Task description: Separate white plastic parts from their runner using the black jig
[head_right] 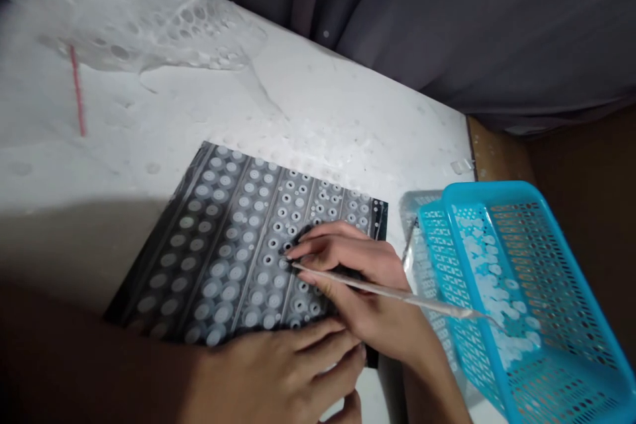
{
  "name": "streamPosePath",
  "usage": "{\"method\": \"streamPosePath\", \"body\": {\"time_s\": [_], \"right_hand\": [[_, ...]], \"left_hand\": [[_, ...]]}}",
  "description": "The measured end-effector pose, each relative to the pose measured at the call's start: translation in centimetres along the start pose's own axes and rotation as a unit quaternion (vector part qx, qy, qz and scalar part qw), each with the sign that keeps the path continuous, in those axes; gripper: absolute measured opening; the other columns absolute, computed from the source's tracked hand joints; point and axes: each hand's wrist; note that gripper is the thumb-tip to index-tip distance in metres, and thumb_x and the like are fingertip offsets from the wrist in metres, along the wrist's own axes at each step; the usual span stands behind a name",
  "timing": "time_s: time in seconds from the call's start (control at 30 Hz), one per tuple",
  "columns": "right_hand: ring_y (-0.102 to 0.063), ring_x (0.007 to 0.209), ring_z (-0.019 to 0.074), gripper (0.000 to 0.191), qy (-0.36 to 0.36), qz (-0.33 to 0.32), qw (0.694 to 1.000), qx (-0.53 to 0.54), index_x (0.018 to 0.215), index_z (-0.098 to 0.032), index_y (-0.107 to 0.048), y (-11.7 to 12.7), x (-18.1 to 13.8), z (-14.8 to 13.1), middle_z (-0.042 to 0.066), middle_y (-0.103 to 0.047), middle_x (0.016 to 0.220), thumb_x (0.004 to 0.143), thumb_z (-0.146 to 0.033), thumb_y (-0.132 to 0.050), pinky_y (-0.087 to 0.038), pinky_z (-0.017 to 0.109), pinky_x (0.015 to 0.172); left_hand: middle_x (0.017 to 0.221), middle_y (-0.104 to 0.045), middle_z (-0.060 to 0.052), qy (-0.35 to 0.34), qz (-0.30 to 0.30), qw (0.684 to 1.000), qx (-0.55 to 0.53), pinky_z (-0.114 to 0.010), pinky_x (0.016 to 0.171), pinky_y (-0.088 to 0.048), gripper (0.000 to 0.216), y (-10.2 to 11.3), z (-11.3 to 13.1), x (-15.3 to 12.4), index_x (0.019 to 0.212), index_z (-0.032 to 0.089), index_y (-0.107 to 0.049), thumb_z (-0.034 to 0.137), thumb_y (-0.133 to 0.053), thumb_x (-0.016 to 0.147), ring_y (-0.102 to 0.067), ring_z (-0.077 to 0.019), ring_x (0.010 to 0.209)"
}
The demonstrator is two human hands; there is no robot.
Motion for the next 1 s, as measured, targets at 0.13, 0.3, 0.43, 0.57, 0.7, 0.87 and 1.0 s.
{"method": "streamPosePath", "body": {"time_s": [0.13, 0.3, 0.43, 0.57, 0.7, 0.87, 1.0], "right_hand": [[-0.076, 0.115, 0.0255, 0.010, 0.033, -0.044, 0.998, -0.022, 0.093, -0.022, -0.076, 0.7, 0.2, 0.1, 0.008, -0.084, 0.110, 0.100, -0.016, -0.073, -0.065, 0.042, 0.097], [-0.076, 0.115, 0.0236, 0.013, 0.105, -0.071, 0.991, -0.046, 0.100, -0.022, -0.078, 0.5, 0.3, 0.4, 0.007, -0.084, 0.110, 0.104, -0.014, -0.067, -0.063, 0.044, 0.102], [-0.075, 0.119, 0.0233, 0.015, 0.121, -0.080, 0.988, -0.060, 0.104, -0.021, -0.078, 0.5, 0.3, 0.4, 0.008, -0.083, 0.115, 0.104, -0.012, -0.065, -0.061, 0.045, 0.105], [-0.075, 0.118, 0.0237, 0.016, 0.122, -0.082, 0.987, -0.060, 0.105, -0.020, -0.078, 0.6, 0.3, 0.4, 0.008, -0.083, 0.116, 0.104, -0.010, -0.065, -0.060, 0.044, 0.105], [-0.075, 0.119, 0.0244, 0.019, 0.125, -0.086, 0.985, -0.079, 0.110, -0.022, -0.077, 0.8, 0.1, 0.6, 0.008, -0.083, 0.118, 0.107, -0.013, -0.060, -0.060, 0.046, 0.106], [-0.071, 0.128, 0.0289, 0.023, 0.136, -0.107, 0.970, -0.172, 0.118, -0.021, -0.077, 0.8, -0.5, -0.9, 0.011, -0.081, 0.126, 0.111, -0.028, -0.056, -0.059, 0.049, 0.109], [-0.075, 0.124, 0.0271, 0.030, 0.146, -0.098, 0.949, -0.260, 0.113, -0.021, -0.079, 0.3, -0.7, -2.4, 0.010, -0.082, 0.124, 0.113, -0.020, -0.049, -0.060, 0.045, 0.105]], "left_hand": [[0.124, -0.081, 0.001, 0.010, 0.031, 0.999, -0.004, -0.021, 0.076, -0.061, 0.028, -0.2, 0.0, -0.1, 0.117, 0.017, -0.078, 0.033, -0.057, 0.107, -0.076, -0.0130, 0.112], [0.119, -0.082, -0.004, -0.005, 0.030, 0.999, -0.012, -0.024, 0.085, -0.062, 0.028, -0.5, 0.2, 0.1, 0.112, 0.014, -0.079, 0.030, -0.057, 0.106, -0.077, -0.0159, 0.106], [0.116, -0.082, -0.006, -0.017, 0.015, 1.000, 0.003, -0.026, 0.093, -0.060, 0.022, -0.5, 0.3, 0.2, 0.106, 0.015, -0.079, 0.026, -0.060, 0.104, -0.077, -0.0172, 0.106], [0.112, -0.082, -0.005, -0.038, 0.015, 0.999, 0.007, -0.027, 0.095, -0.059, 0.021, -0.3, 0.2, 0.2, 0.103, 0.015, -0.077, 0.023, -0.058, 0.105, -0.076, -0.0180, 0.106], [0.111, -0.080, -0.006, -0.044, 0.003, 0.999, -0.001, -0.028, 0.092, -0.058, 0.022, -0.2, 0.0, 0.3, 0.105, 0.015, -0.076, 0.024, -0.056, 0.107, -0.075, -0.0176, 0.103], [0.088, -0.075, -0.003, -0.006, -0.001, 1.000, -0.023, -0.025, 0.069, -0.055, 0.019, -0.6, 0.4, 0.0, 0.092, 0.018, -0.073, 0.026, -0.061, 0.104, -0.071, -0.0146, 0.078], [0.075, -0.069, -0.002, 0.007, -0.010, 1.000, -0.019, -0.024, 0.060, -0.049, 0.024, -0.9, 0.8, -0.2, 0.085, 0.019, -0.070, 0.033, -0.062, 0.104, -0.067, -0.0146, 0.069]]}}
Point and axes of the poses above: each hand's wrist, its own x-axis towards the middle knuckle, its own y-axis out of the back of the hand, z = x × y
